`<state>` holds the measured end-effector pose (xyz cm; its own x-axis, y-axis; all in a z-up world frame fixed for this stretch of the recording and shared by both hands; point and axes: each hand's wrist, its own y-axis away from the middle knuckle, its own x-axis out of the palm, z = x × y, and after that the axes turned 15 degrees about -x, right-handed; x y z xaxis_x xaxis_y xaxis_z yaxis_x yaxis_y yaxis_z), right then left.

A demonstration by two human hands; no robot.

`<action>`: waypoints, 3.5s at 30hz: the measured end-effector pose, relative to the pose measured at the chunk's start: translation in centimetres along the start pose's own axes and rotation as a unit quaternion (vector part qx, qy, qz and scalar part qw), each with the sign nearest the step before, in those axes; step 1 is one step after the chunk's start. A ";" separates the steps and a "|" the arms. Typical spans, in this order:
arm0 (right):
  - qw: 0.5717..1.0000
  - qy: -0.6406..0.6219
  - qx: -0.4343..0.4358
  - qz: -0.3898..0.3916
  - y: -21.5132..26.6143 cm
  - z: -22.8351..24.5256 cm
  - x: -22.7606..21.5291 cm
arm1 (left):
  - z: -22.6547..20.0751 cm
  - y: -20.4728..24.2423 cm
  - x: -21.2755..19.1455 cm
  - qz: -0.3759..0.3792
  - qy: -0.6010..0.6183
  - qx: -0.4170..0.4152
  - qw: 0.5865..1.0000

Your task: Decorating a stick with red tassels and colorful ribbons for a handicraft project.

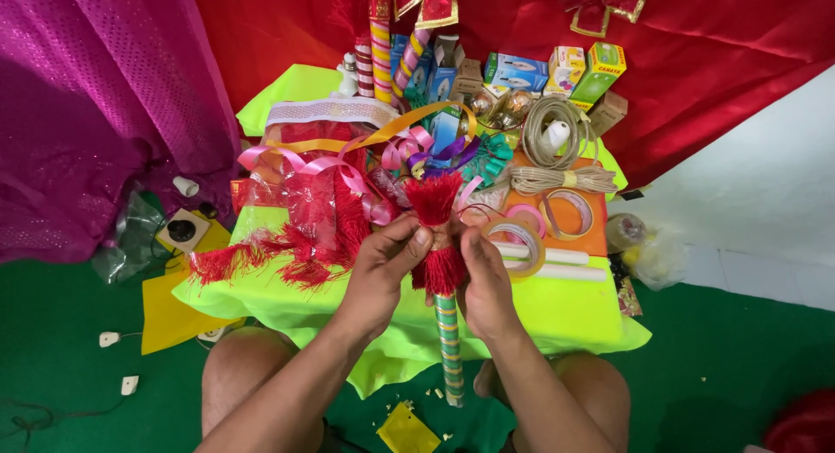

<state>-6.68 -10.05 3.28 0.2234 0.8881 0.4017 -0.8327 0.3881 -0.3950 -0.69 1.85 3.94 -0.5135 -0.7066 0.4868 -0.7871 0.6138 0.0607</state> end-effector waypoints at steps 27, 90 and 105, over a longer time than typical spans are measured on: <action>0.995 0.009 0.094 0.010 0.5 -2.3 -0.8 | 0.9 -0.9 0.4 -0.035 0.001 -0.067 0.997; 0.976 0.109 0.186 -0.012 -0.1 -2.1 -1.6 | -1.1 -2.5 -3.2 -0.119 0.135 -0.126 0.976; 0.982 0.158 0.082 -0.063 0.5 -1.6 -3.5 | 2.7 -1.5 -1.2 -0.054 -0.187 -0.158 0.968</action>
<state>-7.10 -12.55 0.30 0.4538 0.8780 0.1521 -0.8535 0.4773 -0.2091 0.12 0.83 0.89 -0.5687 -0.8143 0.1163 -0.7297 0.5647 0.3855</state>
